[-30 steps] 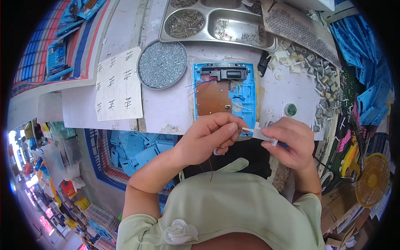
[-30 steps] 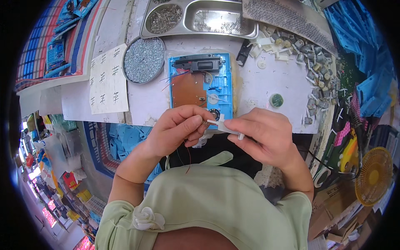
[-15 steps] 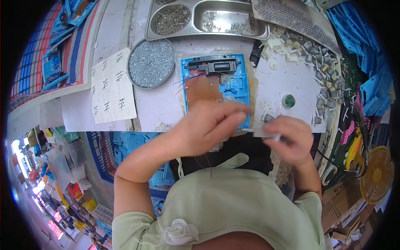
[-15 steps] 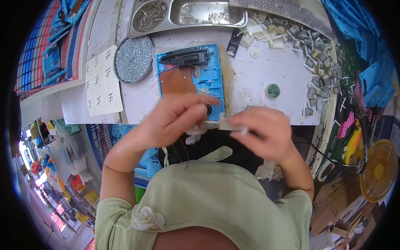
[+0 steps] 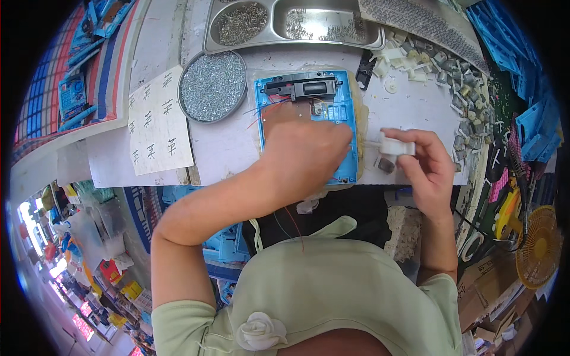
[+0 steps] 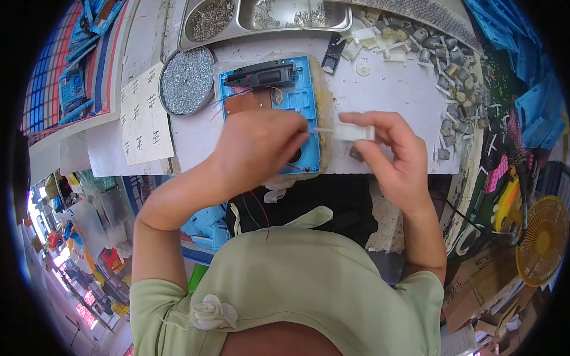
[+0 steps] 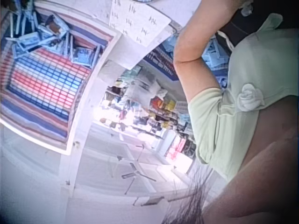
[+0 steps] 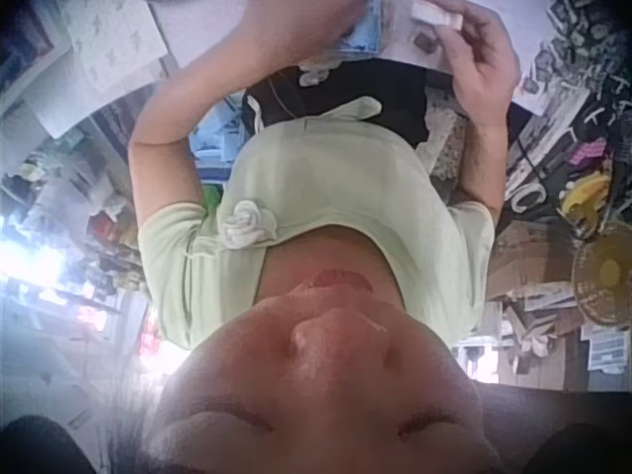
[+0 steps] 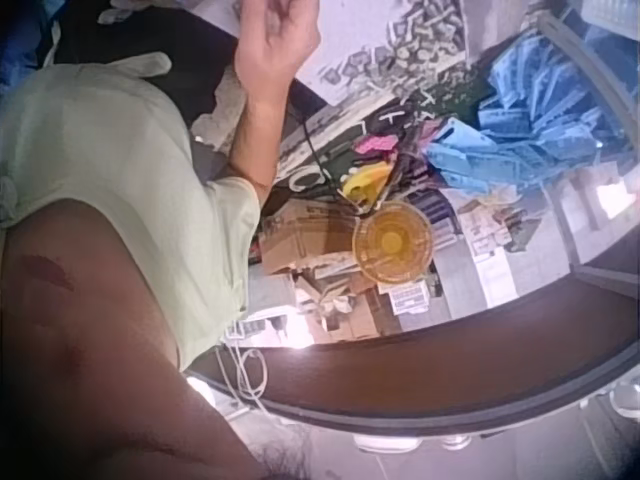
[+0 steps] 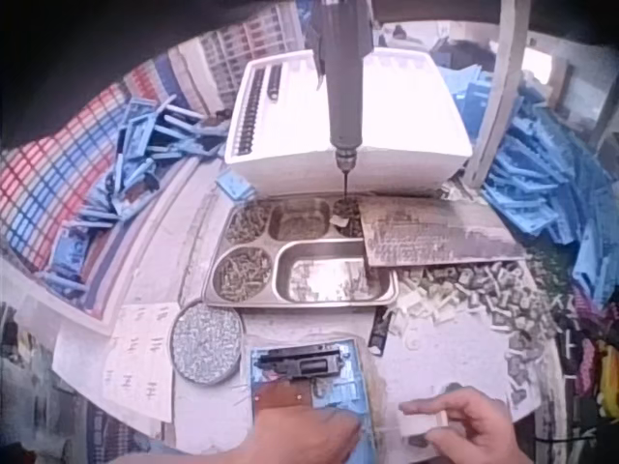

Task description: Assemble internal components of a blue plastic electronic device using screws and a soldering iron.

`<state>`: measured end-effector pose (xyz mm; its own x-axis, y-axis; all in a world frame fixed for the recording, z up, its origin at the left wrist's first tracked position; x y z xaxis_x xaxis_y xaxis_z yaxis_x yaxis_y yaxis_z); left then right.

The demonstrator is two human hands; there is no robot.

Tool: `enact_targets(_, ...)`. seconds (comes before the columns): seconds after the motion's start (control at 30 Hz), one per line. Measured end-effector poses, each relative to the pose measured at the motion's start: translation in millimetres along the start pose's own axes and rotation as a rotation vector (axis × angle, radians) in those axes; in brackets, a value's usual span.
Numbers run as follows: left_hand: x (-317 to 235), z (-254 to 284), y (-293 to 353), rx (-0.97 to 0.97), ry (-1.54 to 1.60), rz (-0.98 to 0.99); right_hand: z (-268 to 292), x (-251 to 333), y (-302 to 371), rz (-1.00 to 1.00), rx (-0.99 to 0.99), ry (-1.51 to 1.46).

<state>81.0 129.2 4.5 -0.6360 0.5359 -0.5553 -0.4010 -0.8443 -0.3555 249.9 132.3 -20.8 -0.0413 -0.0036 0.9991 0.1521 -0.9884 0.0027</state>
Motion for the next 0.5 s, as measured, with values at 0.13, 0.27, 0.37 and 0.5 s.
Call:
enact_targets(0.13,27.7,44.4,24.9,-0.276,0.144,0.139,-32.7,38.1,-18.0,0.467,0.136,0.588)
enact_targets(0.27,43.0,44.1,46.0,-0.385,0.212,0.292,-63.1,52.0,-23.6,0.649,0.231,0.749)
enact_targets(0.37,38.6,43.7,43.1,-0.442,0.2,0.252,-80.7,55.5,-23.0,0.742,0.303,0.815)
enact_targets(0.5,39.6,44.6,42.2,-0.459,0.216,0.231,-91.2,54.4,-24.7,0.778,0.341,0.8)
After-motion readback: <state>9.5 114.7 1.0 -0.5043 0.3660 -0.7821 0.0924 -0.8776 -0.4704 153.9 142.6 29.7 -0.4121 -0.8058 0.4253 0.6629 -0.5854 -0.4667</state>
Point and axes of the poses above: each hand's wrist, its own y-axis away from the middle knuckle, its own z-axis out of the back of the hand, x = y × z, the point moved 10 cm from there along -y, towards the middle knuckle, and after that the axes turned 10 degrees about -x, right-handed, at the moved point
